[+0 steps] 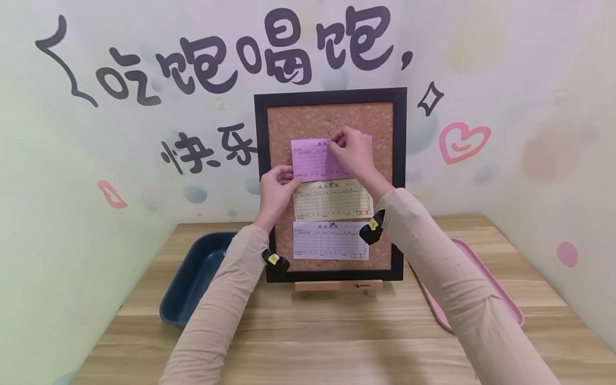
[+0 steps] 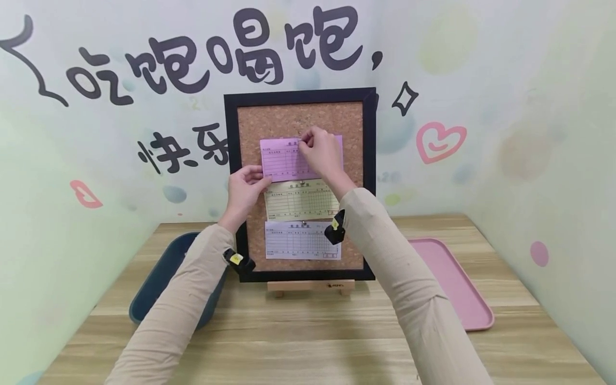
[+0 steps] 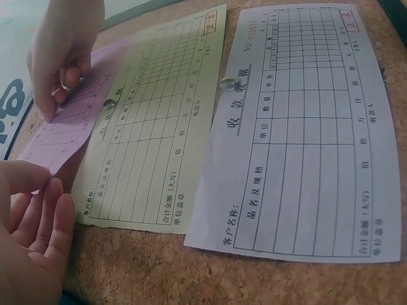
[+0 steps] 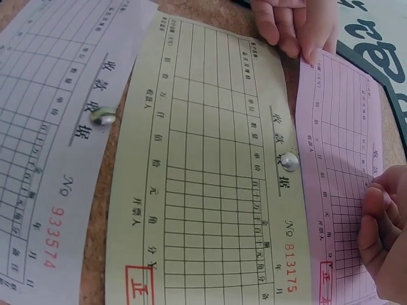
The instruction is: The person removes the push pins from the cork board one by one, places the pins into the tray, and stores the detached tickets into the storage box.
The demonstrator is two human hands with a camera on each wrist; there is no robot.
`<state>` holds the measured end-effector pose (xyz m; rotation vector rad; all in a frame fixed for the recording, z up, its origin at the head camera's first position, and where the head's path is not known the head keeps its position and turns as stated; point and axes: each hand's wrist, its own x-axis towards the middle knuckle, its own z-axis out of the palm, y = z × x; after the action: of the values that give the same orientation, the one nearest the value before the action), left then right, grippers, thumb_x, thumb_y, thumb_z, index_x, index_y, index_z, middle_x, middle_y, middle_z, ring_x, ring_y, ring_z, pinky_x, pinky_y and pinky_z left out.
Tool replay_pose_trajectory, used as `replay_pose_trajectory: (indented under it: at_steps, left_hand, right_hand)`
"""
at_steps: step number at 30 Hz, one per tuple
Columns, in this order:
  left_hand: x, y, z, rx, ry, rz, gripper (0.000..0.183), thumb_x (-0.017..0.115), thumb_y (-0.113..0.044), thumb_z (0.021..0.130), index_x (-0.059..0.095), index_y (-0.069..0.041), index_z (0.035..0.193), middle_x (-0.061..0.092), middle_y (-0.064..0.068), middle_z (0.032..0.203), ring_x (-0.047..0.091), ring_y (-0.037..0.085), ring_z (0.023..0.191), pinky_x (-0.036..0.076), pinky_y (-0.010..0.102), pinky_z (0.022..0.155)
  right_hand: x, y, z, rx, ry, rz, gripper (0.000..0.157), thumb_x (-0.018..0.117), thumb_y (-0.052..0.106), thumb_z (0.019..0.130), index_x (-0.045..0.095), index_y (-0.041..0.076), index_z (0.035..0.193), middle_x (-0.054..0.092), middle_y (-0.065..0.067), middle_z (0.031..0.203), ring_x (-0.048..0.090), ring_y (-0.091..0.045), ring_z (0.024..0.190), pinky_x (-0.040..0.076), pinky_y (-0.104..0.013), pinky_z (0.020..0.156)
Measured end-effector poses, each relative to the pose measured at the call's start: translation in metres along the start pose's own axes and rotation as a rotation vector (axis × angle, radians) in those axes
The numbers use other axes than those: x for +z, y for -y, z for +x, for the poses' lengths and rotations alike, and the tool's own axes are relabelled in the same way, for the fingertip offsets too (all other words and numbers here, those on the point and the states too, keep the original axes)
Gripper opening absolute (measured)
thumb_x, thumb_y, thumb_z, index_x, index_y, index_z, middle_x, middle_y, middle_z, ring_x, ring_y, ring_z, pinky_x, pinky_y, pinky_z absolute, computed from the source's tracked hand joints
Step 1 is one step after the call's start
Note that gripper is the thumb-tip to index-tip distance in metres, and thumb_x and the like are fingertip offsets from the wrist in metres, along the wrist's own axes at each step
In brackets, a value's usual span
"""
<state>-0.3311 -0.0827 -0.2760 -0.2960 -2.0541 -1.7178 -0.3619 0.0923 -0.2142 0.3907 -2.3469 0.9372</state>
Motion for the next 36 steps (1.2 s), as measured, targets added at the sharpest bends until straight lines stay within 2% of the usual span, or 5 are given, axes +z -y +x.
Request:
replay_pose_trajectory:
  at_steps: [9,17,27,36]
  left_hand:
    - [-0.0016,0.0003,-0.0009,-0.006,0.010,0.032,0.023,0.068,-0.002,0.078,0.062,0.005,0.100,0.065,0.020,0.089,0.061,0.018,0.078,0.049,0.017,0.064]
    - [-0.0005,0.0022,-0.0011,-0.009,0.008,0.030,0.023,0.068,-0.003,0.078,0.062,0.005,0.099,0.065,0.019,0.090,0.061,0.018,0.079,0.049,0.017,0.065]
    - [0.0007,0.0006,-0.0020,-0.008,-0.015,0.046,0.022,0.068,-0.003,0.079,0.063,0.005,0.098,0.066,0.020,0.089,0.061,0.020,0.079,0.049,0.017,0.062]
    - [-0.0003,0.0012,-0.0032,-0.035,-0.031,0.045,0.021,0.068,-0.005,0.078,0.064,0.004,0.097,0.066,0.018,0.089,0.061,0.019,0.079,0.048,0.017,0.061]
  right_hand:
    - [-0.0004,-0.0007,-0.0006,0.001,0.011,0.037,0.014,0.057,0.014,0.086,0.064,0.003,0.091,0.062,-0.009,0.071,0.051,-0.016,0.062,0.038,-0.023,0.057]
    - [0.0023,-0.0059,0.0000,0.002,0.026,0.114,0.013,0.057,0.014,0.087,0.063,0.003,0.089,0.056,-0.005,0.062,0.043,-0.011,0.051,0.034,-0.021,0.047]
    - [0.0059,-0.0047,-0.0035,0.011,0.056,0.166,0.011,0.057,0.012,0.087,0.063,0.003,0.087,0.056,-0.005,0.067,0.044,-0.012,0.057,0.036,-0.021,0.052]
    - [0.0056,-0.0071,-0.0074,-0.025,0.047,0.226,0.010,0.059,0.011,0.087,0.061,0.002,0.086,0.051,-0.003,0.059,0.040,-0.009,0.048,0.034,-0.020,0.045]
